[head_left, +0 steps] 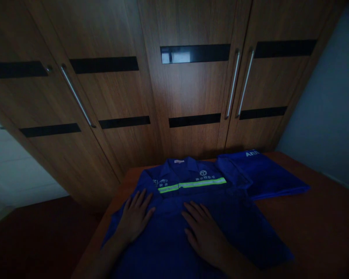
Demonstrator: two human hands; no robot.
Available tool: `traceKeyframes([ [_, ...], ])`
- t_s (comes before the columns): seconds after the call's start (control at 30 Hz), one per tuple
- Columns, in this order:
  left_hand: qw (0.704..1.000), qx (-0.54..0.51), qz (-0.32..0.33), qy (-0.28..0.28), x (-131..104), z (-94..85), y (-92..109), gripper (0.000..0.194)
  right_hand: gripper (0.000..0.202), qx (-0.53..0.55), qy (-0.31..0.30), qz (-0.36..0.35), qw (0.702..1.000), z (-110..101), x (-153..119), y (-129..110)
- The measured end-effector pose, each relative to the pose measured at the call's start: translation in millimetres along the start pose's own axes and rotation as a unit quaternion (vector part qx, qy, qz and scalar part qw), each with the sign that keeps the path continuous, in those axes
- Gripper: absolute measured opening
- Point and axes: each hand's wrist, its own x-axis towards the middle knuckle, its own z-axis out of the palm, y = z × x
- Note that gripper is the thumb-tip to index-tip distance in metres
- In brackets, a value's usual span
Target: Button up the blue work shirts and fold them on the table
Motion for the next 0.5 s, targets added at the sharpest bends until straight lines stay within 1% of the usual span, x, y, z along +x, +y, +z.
traceKeyframes([
  [0.1, 1.000, 0.017, 0.000, -0.005, -3, 3.4, 0, 0.062, 0.048, 0.051, 0.013, -0.006, 0.999, 0, -1, 2],
  [0.17, 1.000, 0.021, 0.002, -0.005, -3, 2.5, -2, 0.061, 0.047, 0.122, 0.047, 0.012, 0.991, -2, 3, 13],
  [0.2, 1.000, 0.022, 0.003, -0.002, -4, 2.1, -4, 0.061, 0.044, 0.163, 0.073, 0.032, 0.983, -5, 7, 23],
  [0.23, 1.000, 0.024, 0.005, 0.001, -4, 1.8, -5, 0.060, 0.042, 0.200, 0.104, 0.059, 0.973, -11, 11, 38],
  [0.3, 1.000, 0.026, 0.007, 0.005, -6, 1.9, -8, 0.060, 0.036, 0.244, 0.170, 0.121, 0.947, -27, 21, 76],
  [0.33, 1.000, 0.028, 0.008, 0.007, -6, 2.3, -9, 0.060, 0.035, 0.241, 0.199, 0.153, 0.937, -38, 25, 99],
  [0.4, 0.999, 0.030, 0.011, 0.011, -8, 3.4, -13, 0.060, 0.036, 0.183, 0.234, 0.235, 0.925, -64, 31, 146],
  [0.47, 0.999, 0.030, 0.016, 0.015, -9, 4.8, -16, 0.059, 0.041, 0.140, 0.242, 0.350, 0.894, -89, 34, 188],
  [0.5, 0.999, 0.031, 0.017, 0.017, -10, 5.4, -18, 0.059, 0.044, 0.136, 0.245, 0.380, 0.881, -99, 34, 205],
])
